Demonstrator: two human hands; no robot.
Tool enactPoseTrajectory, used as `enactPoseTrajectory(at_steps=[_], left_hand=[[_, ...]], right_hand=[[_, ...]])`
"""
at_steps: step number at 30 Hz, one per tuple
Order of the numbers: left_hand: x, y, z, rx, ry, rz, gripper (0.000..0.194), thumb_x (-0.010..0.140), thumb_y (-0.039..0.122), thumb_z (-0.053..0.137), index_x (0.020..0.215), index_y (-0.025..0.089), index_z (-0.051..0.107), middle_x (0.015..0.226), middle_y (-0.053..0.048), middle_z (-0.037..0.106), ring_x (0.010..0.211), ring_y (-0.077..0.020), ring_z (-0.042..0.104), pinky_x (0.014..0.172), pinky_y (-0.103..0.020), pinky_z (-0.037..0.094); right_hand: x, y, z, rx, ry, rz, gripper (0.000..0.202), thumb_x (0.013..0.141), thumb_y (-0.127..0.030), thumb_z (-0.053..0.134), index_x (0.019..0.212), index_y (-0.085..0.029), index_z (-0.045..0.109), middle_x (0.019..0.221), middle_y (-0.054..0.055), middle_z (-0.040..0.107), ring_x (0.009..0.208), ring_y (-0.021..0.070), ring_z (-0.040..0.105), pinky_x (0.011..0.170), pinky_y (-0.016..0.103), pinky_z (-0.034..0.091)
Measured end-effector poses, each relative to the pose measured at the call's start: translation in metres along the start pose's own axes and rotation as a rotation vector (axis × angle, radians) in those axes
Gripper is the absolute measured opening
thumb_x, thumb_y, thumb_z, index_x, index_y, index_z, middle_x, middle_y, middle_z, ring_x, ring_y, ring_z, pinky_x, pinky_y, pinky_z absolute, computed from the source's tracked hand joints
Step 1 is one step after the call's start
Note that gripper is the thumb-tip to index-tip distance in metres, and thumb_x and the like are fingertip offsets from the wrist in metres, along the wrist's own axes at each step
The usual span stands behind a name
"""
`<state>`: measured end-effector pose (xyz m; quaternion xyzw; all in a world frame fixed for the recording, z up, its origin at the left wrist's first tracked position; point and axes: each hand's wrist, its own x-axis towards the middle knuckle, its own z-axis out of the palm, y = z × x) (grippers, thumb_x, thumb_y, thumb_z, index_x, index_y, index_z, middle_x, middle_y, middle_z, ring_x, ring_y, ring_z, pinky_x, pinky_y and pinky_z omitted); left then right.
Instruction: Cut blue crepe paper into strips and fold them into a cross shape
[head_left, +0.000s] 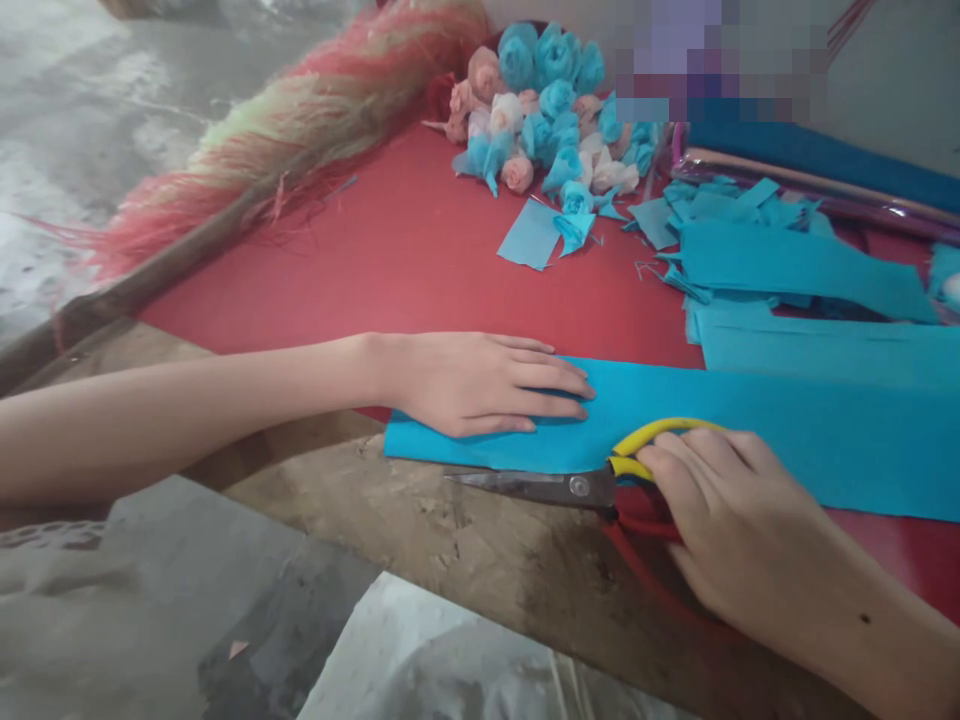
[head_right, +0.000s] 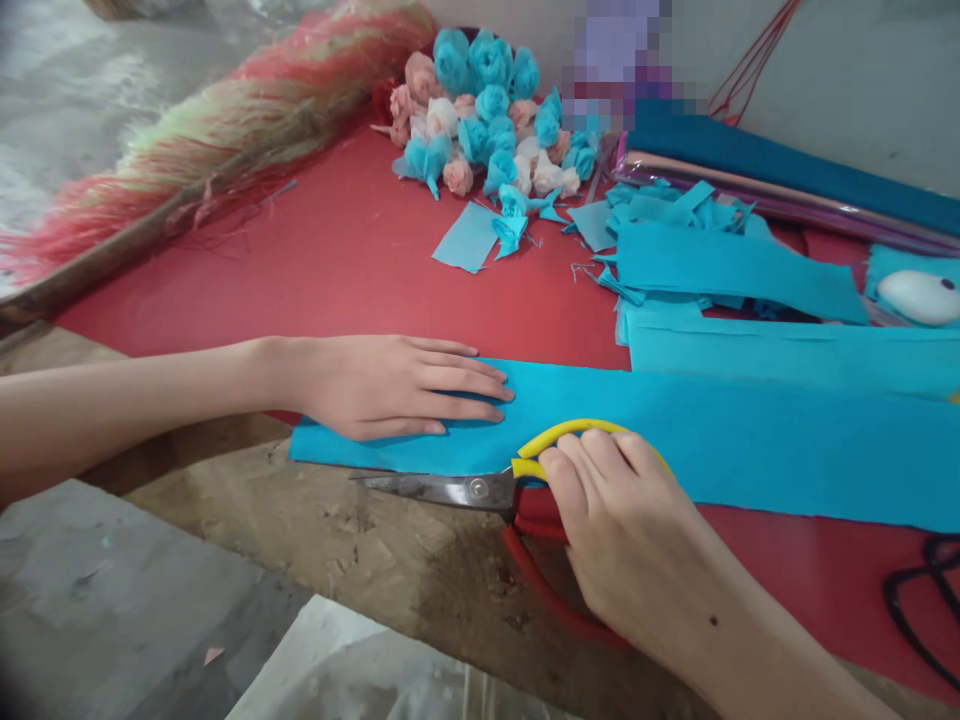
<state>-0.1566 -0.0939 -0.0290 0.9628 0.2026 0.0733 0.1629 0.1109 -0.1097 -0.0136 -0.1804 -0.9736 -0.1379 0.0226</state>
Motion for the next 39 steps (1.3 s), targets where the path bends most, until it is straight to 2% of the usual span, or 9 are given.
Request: enactPoseTrajectory(at_steps=[8,13,16,21,25,31,36,39], left_hand=[[0.001,0.000,0.001,-0.022,0.050,0.019,0.042,0.094,0.026,0.035,0.132,0.013,0.046,0.142,-0.011,0.040,0.134,-0.0221,0.033,0.115,-0.035,0.020],[0.000,0.000,0.000,0.026,-0.002,0.002,0.043,0.096,0.028,0.031,0.135,0.015,0.043,0.145,-0.009,0.036,0.136,-0.0200,0.028,0.115,-0.035,0.017],[0.000,0.000,0.000,0.032,-0.013,-0.001,0.044,0.096,0.029,0.029,0.135,0.014,0.042,0.146,-0.009,0.035,0.137,-0.0197,0.026,0.116,-0.034,0.016],[0.001,0.000,0.000,0.010,-0.015,-0.011,0.044,0.095,0.028,0.030,0.135,0.016,0.042,0.146,-0.008,0.035,0.137,-0.0185,0.026,0.116,-0.033,0.016],[0.001,0.001,0.000,-0.007,-0.009,-0.019,0.044,0.095,0.028,0.032,0.136,0.017,0.042,0.146,-0.007,0.035,0.137,-0.0184,0.027,0.116,-0.034,0.015],[0.001,0.001,0.000,0.022,-0.014,-0.015,0.045,0.095,0.029,0.029,0.137,0.016,0.040,0.146,-0.007,0.034,0.137,-0.0183,0.027,0.116,-0.033,0.015],[0.000,0.000,0.000,0.076,-0.015,0.018,0.047,0.096,0.029,0.025,0.137,0.010,0.040,0.146,-0.010,0.034,0.136,-0.0197,0.027,0.115,-0.032,0.015],[0.000,0.000,0.000,0.109,-0.022,0.020,0.048,0.096,0.029,0.024,0.137,0.010,0.039,0.146,-0.010,0.033,0.136,-0.0197,0.027,0.115,-0.033,0.016]], right_hand=[[0.006,0.000,0.003,-0.018,0.077,-0.039,0.024,0.080,-0.005,0.036,0.080,-0.009,0.059,0.070,0.013,0.061,0.063,0.0233,0.048,0.061,0.036,0.037],[0.004,0.001,0.004,-0.003,0.161,-0.050,0.028,0.083,-0.002,0.034,0.069,-0.011,0.056,0.057,0.008,0.054,0.056,0.0206,0.044,0.056,0.032,0.034],[0.002,-0.001,0.003,0.003,0.151,-0.034,0.027,0.083,-0.002,0.034,0.069,-0.011,0.056,0.056,0.008,0.053,0.056,0.0209,0.043,0.056,0.032,0.033],[-0.002,-0.009,0.000,0.031,0.060,0.004,0.023,0.073,-0.003,0.037,0.081,-0.007,0.058,0.071,0.014,0.060,0.063,0.0238,0.046,0.064,0.036,0.036],[0.001,-0.014,0.001,0.036,0.045,0.023,0.023,0.073,-0.006,0.039,0.085,-0.006,0.059,0.071,0.014,0.060,0.063,0.0250,0.046,0.062,0.036,0.035],[0.011,-0.014,0.002,0.081,0.054,0.021,0.022,0.072,-0.007,0.040,0.083,-0.007,0.059,0.071,0.013,0.060,0.065,0.0253,0.048,0.062,0.036,0.035],[0.015,-0.007,0.000,0.040,0.121,-0.058,0.025,0.080,-0.003,0.035,0.070,-0.012,0.057,0.061,0.010,0.057,0.057,0.0204,0.044,0.058,0.032,0.032],[0.015,-0.005,-0.001,0.037,0.160,-0.080,0.028,0.083,-0.002,0.035,0.070,-0.012,0.057,0.058,0.008,0.056,0.057,0.0198,0.044,0.058,0.031,0.032]])
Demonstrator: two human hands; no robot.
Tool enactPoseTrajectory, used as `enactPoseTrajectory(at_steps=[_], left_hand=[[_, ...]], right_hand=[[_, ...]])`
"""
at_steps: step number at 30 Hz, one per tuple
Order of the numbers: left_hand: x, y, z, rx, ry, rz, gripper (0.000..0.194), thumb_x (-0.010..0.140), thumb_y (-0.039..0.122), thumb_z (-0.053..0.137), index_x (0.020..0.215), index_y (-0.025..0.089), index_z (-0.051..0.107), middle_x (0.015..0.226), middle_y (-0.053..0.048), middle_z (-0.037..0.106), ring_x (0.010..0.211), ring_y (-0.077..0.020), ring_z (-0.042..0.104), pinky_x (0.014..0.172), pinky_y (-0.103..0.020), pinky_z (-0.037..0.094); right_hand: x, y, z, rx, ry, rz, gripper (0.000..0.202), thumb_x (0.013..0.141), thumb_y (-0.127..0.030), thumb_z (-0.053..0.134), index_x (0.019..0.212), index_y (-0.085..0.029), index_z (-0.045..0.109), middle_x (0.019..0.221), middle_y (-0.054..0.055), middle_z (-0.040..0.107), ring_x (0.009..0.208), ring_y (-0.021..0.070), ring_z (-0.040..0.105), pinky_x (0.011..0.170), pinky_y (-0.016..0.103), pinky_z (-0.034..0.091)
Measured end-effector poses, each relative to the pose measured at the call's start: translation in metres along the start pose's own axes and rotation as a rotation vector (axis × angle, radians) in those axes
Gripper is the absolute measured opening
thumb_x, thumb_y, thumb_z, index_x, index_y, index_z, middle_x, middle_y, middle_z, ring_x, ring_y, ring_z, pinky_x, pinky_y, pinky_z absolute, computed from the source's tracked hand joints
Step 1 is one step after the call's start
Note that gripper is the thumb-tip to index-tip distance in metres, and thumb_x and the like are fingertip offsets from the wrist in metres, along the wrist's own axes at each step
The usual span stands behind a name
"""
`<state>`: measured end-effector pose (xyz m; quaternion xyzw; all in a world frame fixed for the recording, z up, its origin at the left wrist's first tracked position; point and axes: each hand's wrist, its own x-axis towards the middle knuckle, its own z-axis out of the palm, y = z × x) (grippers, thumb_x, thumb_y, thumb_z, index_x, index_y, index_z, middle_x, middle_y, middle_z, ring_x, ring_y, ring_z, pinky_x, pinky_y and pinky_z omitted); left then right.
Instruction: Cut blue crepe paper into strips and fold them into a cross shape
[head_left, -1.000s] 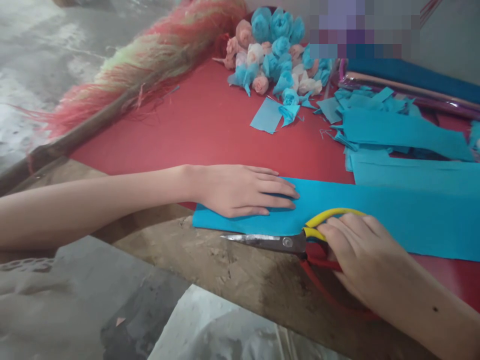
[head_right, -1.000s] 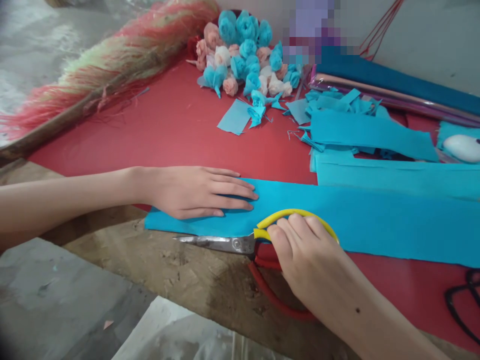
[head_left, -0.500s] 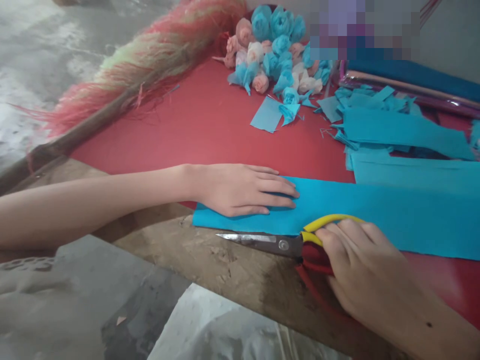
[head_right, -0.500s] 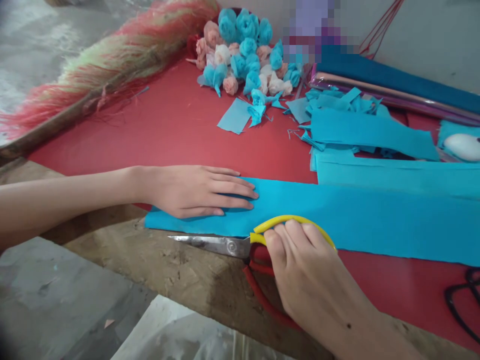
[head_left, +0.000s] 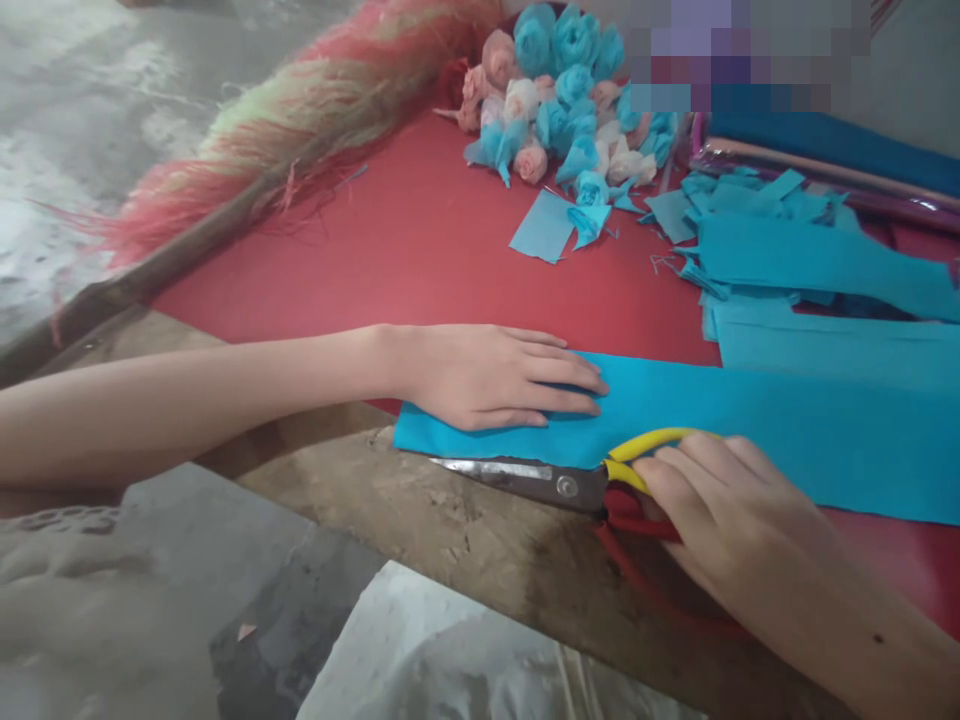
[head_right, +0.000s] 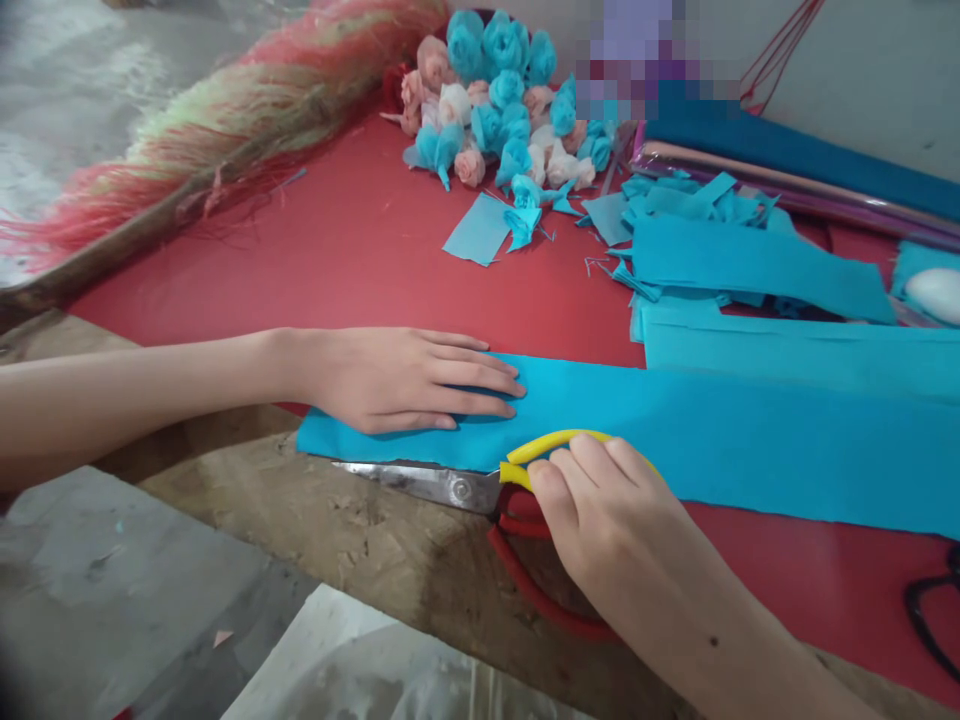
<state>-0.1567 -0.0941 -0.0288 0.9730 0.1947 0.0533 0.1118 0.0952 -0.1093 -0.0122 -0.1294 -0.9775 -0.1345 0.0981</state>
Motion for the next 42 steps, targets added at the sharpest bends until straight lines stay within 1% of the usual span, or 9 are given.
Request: enactPoseTrajectory(at_steps=[4,10,14,23,26,28,32,38,42], left_hand=[[0.001,0.000,0.000,0.019,-0.003,0.003,0.048,0.097,0.030,0.023,0.136,0.010,0.040,0.146,-0.010,0.034,0.136,-0.0199,0.027,0.115,-0.034,0.017],[0.001,0.001,0.000,-0.001,0.001,-0.005,0.047,0.096,0.030,0.024,0.137,0.011,0.039,0.146,-0.009,0.034,0.136,-0.0191,0.027,0.115,-0.033,0.016],[0.000,0.001,0.000,-0.019,0.001,-0.008,0.047,0.096,0.030,0.025,0.137,0.011,0.039,0.146,-0.009,0.034,0.136,-0.0198,0.028,0.115,-0.033,0.016],[0.001,0.000,0.001,-0.085,0.015,-0.028,0.045,0.095,0.029,0.028,0.136,0.015,0.041,0.146,-0.008,0.035,0.136,-0.0192,0.027,0.116,-0.032,0.015],[0.000,0.000,0.002,-0.129,0.025,-0.049,0.044,0.094,0.029,0.031,0.135,0.019,0.043,0.145,-0.005,0.037,0.136,-0.0185,0.028,0.116,-0.032,0.016],[0.000,0.001,0.002,-0.135,0.026,-0.050,0.044,0.094,0.029,0.032,0.135,0.018,0.042,0.145,-0.005,0.037,0.136,-0.0187,0.029,0.115,-0.032,0.016],[0.000,0.001,0.000,-0.167,0.007,-0.062,0.044,0.094,0.029,0.032,0.137,0.020,0.040,0.146,-0.004,0.035,0.136,-0.0175,0.027,0.116,-0.031,0.015],[0.001,0.000,0.001,-0.116,0.035,-0.027,0.044,0.095,0.028,0.031,0.135,0.014,0.043,0.144,-0.009,0.037,0.135,-0.0200,0.030,0.115,-0.033,0.017],[0.001,0.000,0.002,-0.126,0.063,-0.030,0.042,0.094,0.027,0.034,0.134,0.018,0.044,0.143,-0.007,0.039,0.134,-0.0200,0.033,0.115,-0.033,0.020]], right_hand=[[-0.005,-0.003,0.000,-0.026,-0.021,0.017,0.025,0.081,-0.003,0.035,0.074,-0.011,0.058,0.059,0.009,0.055,0.059,0.0212,0.044,0.060,0.032,0.033],[-0.015,-0.007,-0.002,-0.030,-0.143,0.069,0.027,0.071,-0.005,0.038,0.087,-0.005,0.059,0.074,0.015,0.061,0.067,0.0250,0.046,0.065,0.036,0.035],[-0.010,-0.010,-0.001,-0.021,-0.162,0.098,0.024,0.070,-0.006,0.041,0.086,-0.008,0.059,0.074,0.014,0.059,0.066,0.0249,0.045,0.065,0.036,0.036],[0.015,-0.016,0.002,0.003,-0.122,0.079,0.019,0.071,-0.006,0.041,0.076,-0.011,0.058,0.064,0.009,0.053,0.061,0.0246,0.044,0.061,0.036,0.033],[0.017,-0.014,0.003,-0.017,-0.100,0.032,0.021,0.075,-0.003,0.038,0.071,-0.012,0.057,0.062,0.009,0.053,0.059,0.0237,0.045,0.059,0.034,0.031],[0.016,-0.013,0.004,-0.022,-0.071,0.014,0.023,0.077,-0.002,0.038,0.068,-0.014,0.056,0.058,0.008,0.052,0.057,0.0225,0.044,0.057,0.033,0.029],[0.013,-0.014,0.005,0.007,-0.038,0.033,0.025,0.077,-0.001,0.039,0.062,-0.016,0.052,0.054,0.005,0.048,0.054,0.0209,0.042,0.056,0.032,0.027],[0.014,-0.018,0.002,-0.066,-0.044,0.064,0.023,0.078,-0.003,0.039,0.066,-0.016,0.054,0.055,0.006,0.048,0.054,0.0208,0.041,0.056,0.032,0.028],[0.018,-0.021,0.001,-0.040,-0.101,0.066,0.022,0.074,-0.002,0.038,0.071,-0.013,0.056,0.059,0.008,0.051,0.056,0.0223,0.044,0.058,0.034,0.029]])
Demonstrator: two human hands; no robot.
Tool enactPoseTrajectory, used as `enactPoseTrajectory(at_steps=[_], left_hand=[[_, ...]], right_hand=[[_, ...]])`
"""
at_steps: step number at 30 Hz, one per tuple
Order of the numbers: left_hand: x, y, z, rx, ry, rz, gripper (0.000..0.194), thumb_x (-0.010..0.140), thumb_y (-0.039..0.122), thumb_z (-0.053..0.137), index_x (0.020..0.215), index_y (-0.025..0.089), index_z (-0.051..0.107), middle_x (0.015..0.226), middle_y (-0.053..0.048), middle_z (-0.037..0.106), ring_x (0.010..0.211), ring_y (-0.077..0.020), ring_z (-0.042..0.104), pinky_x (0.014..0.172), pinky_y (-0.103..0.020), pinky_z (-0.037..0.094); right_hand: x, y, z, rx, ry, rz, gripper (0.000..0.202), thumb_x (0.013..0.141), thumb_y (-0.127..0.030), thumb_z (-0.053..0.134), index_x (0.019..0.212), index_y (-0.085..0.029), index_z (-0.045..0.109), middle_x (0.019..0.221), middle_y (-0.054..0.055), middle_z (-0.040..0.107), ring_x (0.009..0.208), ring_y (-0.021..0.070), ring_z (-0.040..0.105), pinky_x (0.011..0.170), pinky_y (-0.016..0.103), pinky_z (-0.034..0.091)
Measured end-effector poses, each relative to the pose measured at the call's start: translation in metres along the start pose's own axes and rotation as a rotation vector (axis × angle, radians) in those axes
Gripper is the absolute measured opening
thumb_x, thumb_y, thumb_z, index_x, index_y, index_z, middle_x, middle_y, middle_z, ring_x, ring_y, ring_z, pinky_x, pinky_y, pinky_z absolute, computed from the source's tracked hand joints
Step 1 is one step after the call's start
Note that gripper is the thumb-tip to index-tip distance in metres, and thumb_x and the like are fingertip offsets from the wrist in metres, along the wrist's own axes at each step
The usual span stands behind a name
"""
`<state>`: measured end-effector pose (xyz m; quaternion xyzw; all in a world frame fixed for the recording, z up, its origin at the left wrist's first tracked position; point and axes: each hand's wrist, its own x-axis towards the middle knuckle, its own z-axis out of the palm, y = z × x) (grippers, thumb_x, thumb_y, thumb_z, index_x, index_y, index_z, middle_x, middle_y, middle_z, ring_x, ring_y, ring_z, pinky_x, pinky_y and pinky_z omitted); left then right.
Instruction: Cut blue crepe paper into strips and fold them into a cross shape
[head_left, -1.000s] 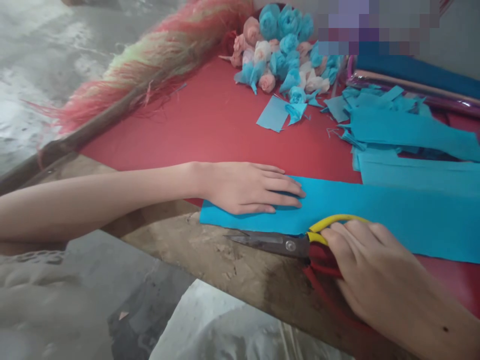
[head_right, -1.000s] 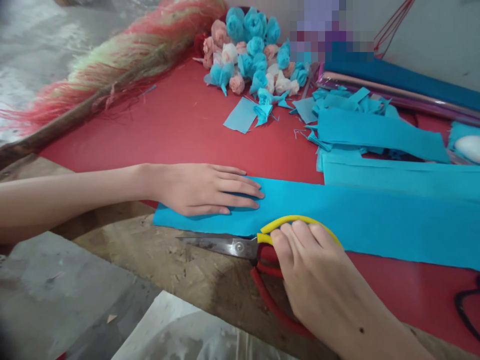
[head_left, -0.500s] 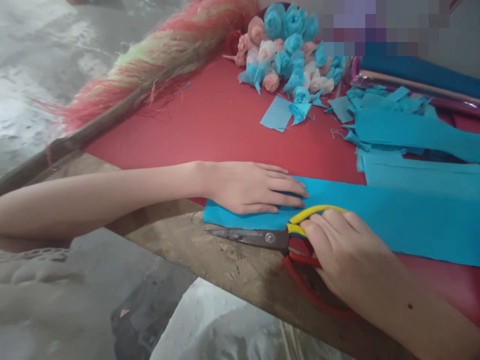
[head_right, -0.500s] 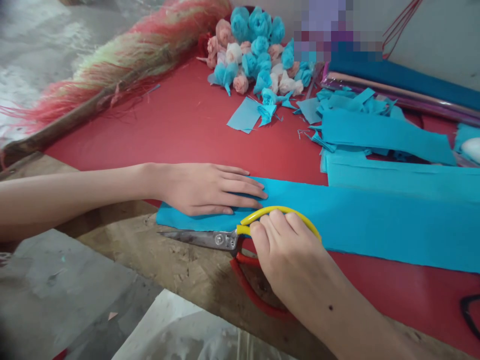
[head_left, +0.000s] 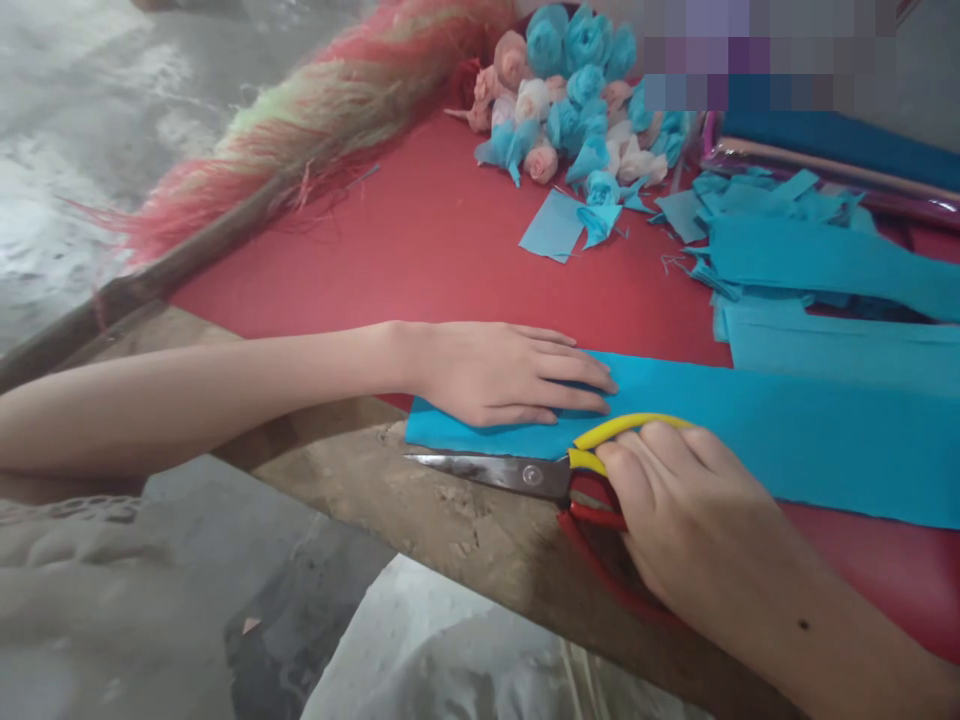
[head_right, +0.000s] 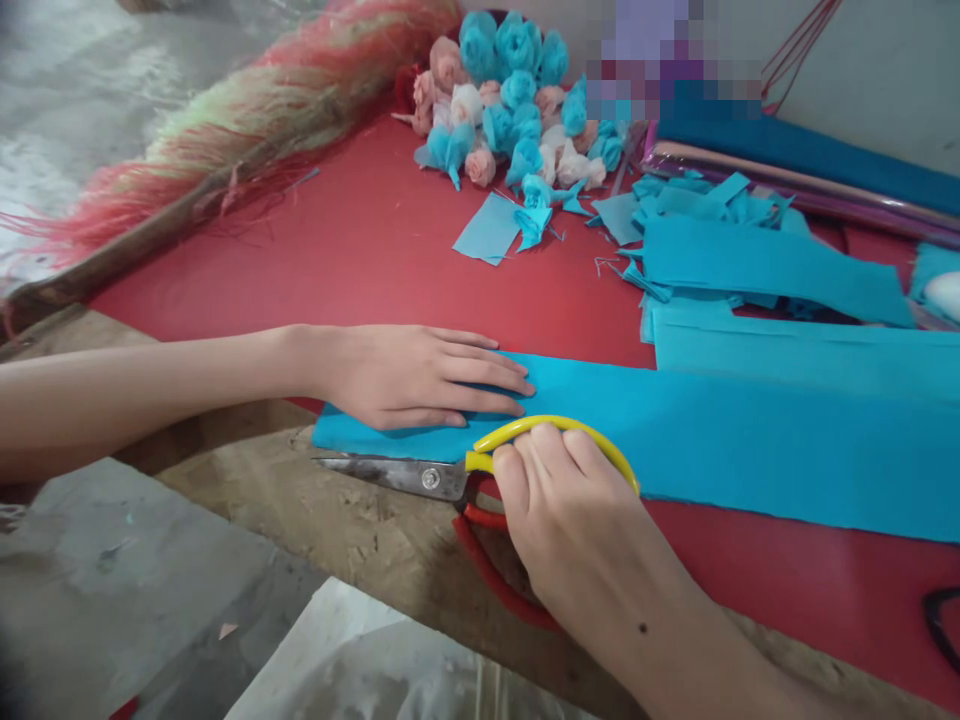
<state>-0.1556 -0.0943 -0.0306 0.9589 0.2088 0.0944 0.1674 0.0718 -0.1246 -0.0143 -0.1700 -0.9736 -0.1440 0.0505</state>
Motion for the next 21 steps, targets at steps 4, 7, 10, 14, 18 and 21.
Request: enactPoseTrajectory(at_steps=[4,7,10,14,18,21], left_hand=[[0.0000,0.0011,-0.0008,-0.026,0.000,-0.010,0.042,0.093,0.025,0.035,0.133,0.016,0.046,0.143,-0.008,0.040,0.134,-0.0207,0.033,0.115,-0.033,0.021],[0.0004,0.0010,-0.0011,-0.006,-0.040,-0.022,0.043,0.094,0.027,0.032,0.135,0.017,0.043,0.145,-0.007,0.037,0.135,-0.0192,0.030,0.115,-0.032,0.018],[0.0007,0.0002,-0.0007,-0.011,-0.042,-0.022,0.044,0.094,0.028,0.032,0.136,0.018,0.042,0.146,-0.006,0.036,0.136,-0.0188,0.029,0.115,-0.032,0.017],[0.0004,0.0000,-0.0007,-0.023,-0.035,-0.026,0.043,0.094,0.028,0.032,0.136,0.020,0.042,0.146,-0.004,0.036,0.136,-0.0182,0.029,0.115,-0.032,0.018],[0.0000,0.0007,-0.0010,0.018,-0.016,0.007,0.044,0.094,0.026,0.032,0.134,0.013,0.044,0.143,-0.010,0.039,0.134,-0.0208,0.032,0.114,-0.034,0.021],[0.0001,0.0007,-0.0012,-0.012,0.023,0.012,0.042,0.093,0.025,0.036,0.132,0.016,0.047,0.141,-0.009,0.042,0.133,-0.0218,0.035,0.114,-0.035,0.023]], right_hand=[[0.0058,-0.0024,0.0008,0.013,0.003,0.001,0.020,0.073,-0.003,0.040,0.072,-0.013,0.057,0.061,0.008,0.052,0.057,0.0224,0.045,0.059,0.034,0.030],[0.0092,-0.0028,0.0032,-0.012,0.020,-0.021,0.022,0.077,-0.004,0.038,0.070,-0.014,0.056,0.059,0.007,0.052,0.056,0.0213,0.044,0.059,0.033,0.029],[0.0101,-0.0022,0.0040,-0.022,0.048,-0.021,0.024,0.079,-0.004,0.038,0.067,-0.016,0.055,0.055,0.005,0.051,0.054,0.0201,0.043,0.057,0.032,0.029],[0.0086,-0.0004,-0.0007,0.009,0.064,-0.039,0.027,0.081,-0.002,0.037,0.066,-0.016,0.056,0.053,0.005,0.050,0.053,0.0196,0.042,0.056,0.032,0.029],[0.0065,0.0006,-0.0050,0.054,0.113,-0.056,0.030,0.082,0.000,0.035,0.069,-0.013,0.058,0.052,0.005,0.049,0.052,0.0184,0.040,0.056,0.032,0.029],[0.0033,-0.0001,-0.0040,0.071,0.155,-0.103,0.029,0.085,-0.001,0.034,0.079,-0.010,0.061,0.056,0.005,0.053,0.054,0.0172,0.041,0.057,0.033,0.031]])
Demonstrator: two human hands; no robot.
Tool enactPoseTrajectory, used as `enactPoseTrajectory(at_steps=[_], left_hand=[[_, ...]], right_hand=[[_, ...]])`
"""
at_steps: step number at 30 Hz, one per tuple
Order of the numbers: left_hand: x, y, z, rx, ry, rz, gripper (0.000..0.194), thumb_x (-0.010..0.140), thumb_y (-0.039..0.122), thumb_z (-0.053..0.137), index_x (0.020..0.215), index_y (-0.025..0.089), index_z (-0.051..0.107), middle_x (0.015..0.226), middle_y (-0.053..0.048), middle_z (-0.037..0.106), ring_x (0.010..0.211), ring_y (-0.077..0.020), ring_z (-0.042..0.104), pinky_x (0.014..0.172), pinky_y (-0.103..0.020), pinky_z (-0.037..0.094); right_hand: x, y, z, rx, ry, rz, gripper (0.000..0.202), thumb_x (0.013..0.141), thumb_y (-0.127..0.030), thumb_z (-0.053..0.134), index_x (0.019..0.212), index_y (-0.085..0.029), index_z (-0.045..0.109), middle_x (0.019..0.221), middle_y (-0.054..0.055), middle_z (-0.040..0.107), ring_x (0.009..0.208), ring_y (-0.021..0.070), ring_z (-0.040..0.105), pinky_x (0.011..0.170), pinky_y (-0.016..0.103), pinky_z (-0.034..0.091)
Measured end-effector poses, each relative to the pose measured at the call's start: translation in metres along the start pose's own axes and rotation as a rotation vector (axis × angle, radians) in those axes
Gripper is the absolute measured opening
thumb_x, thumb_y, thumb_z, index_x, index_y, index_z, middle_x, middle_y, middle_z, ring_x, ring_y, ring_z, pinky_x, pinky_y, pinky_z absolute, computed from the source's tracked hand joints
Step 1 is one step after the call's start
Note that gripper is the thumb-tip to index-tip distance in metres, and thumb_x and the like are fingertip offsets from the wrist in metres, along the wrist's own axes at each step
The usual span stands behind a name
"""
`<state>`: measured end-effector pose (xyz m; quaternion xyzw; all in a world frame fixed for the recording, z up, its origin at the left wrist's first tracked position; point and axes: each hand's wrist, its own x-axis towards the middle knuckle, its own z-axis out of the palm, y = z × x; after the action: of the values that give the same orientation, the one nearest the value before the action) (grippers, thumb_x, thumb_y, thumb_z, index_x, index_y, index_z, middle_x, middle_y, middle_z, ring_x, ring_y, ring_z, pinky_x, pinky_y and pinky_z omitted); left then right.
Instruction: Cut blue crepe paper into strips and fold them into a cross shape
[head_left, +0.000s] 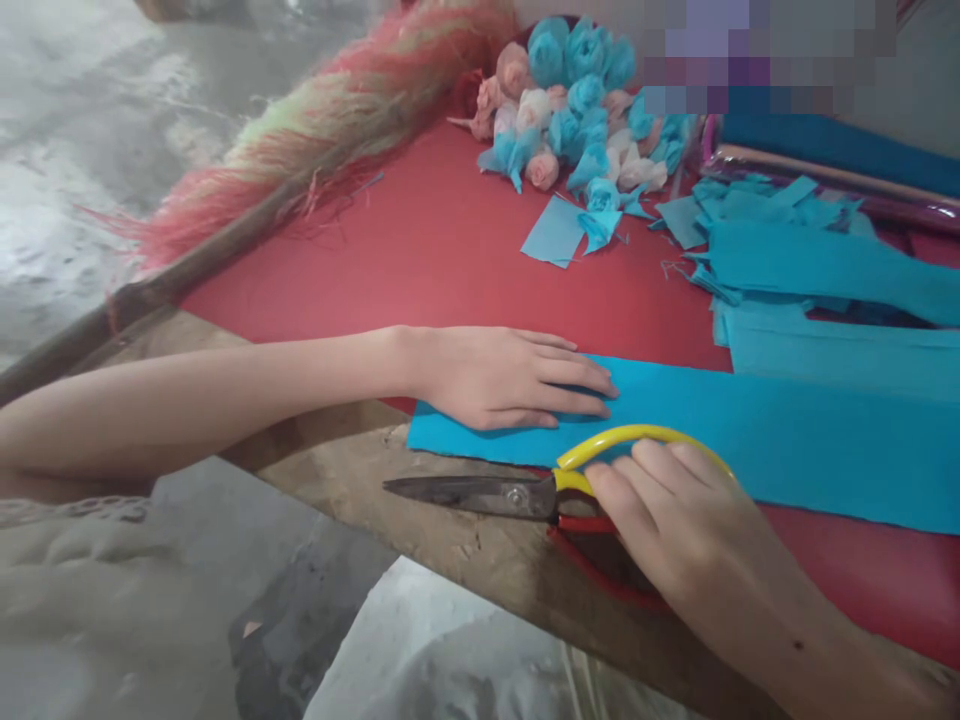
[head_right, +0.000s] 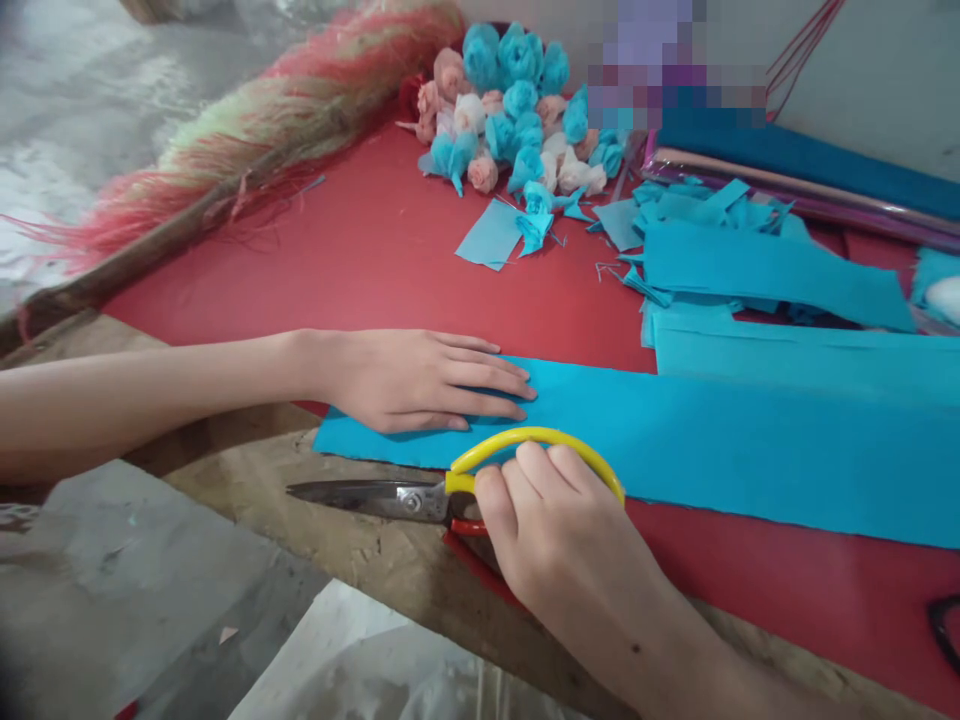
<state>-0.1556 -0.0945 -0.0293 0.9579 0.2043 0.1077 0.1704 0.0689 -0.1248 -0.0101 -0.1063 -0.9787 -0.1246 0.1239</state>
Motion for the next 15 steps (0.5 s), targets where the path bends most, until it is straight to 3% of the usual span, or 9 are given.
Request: enactPoseTrajectory(at_steps=[4,8,11,13,15], left_hand=[[-0.001,0.000,-0.001,-0.033,0.020,0.003,0.041,0.091,0.023,0.040,0.131,0.016,0.048,0.140,-0.010,0.043,0.133,-0.0222,0.035,0.114,-0.037,0.024],[-0.003,0.001,-0.002,-0.022,0.005,0.001,0.042,0.092,0.023,0.039,0.132,0.015,0.046,0.140,-0.012,0.043,0.133,-0.0226,0.035,0.113,-0.038,0.025],[-0.004,0.003,-0.006,-0.012,-0.029,-0.030,0.043,0.093,0.024,0.036,0.134,0.014,0.043,0.141,-0.012,0.042,0.133,-0.0215,0.034,0.114,-0.037,0.022],[-0.006,0.004,-0.011,-0.003,-0.090,-0.073,0.043,0.094,0.024,0.035,0.136,0.018,0.040,0.145,-0.009,0.037,0.135,-0.0203,0.031,0.115,-0.038,0.019],[-0.008,0.004,-0.019,-0.005,-0.135,-0.115,0.044,0.093,0.022,0.035,0.137,0.021,0.038,0.145,-0.006,0.037,0.135,-0.0195,0.031,0.115,-0.039,0.017]], right_hand=[[-0.010,-0.002,-0.001,-0.006,0.028,0.050,0.028,0.087,-0.002,0.032,0.086,-0.008,0.060,0.060,0.005,0.056,0.058,0.0180,0.047,0.058,0.034,0.034],[-0.029,0.009,-0.012,0.081,0.113,0.271,0.021,0.088,-0.007,0.037,0.082,-0.013,0.056,0.059,0.003,0.055,0.058,0.0170,0.050,0.060,0.031,0.041],[-0.047,0.037,-0.021,0.046,0.157,0.510,0.011,0.088,-0.017,0.044,0.084,-0.016,0.055,0.066,0.004,0.059,0.064,0.0177,0.056,0.059,0.028,0.045],[-0.058,0.064,-0.022,-0.017,0.178,0.593,0.012,0.088,-0.021,0.046,0.090,-0.014,0.056,0.077,0.008,0.064,0.071,0.0189,0.061,0.061,0.028,0.047],[-0.067,0.093,-0.020,0.007,0.119,0.652,0.013,0.085,-0.020,0.050,0.092,-0.015,0.059,0.083,0.009,0.067,0.071,0.0185,0.064,0.059,0.027,0.049]])
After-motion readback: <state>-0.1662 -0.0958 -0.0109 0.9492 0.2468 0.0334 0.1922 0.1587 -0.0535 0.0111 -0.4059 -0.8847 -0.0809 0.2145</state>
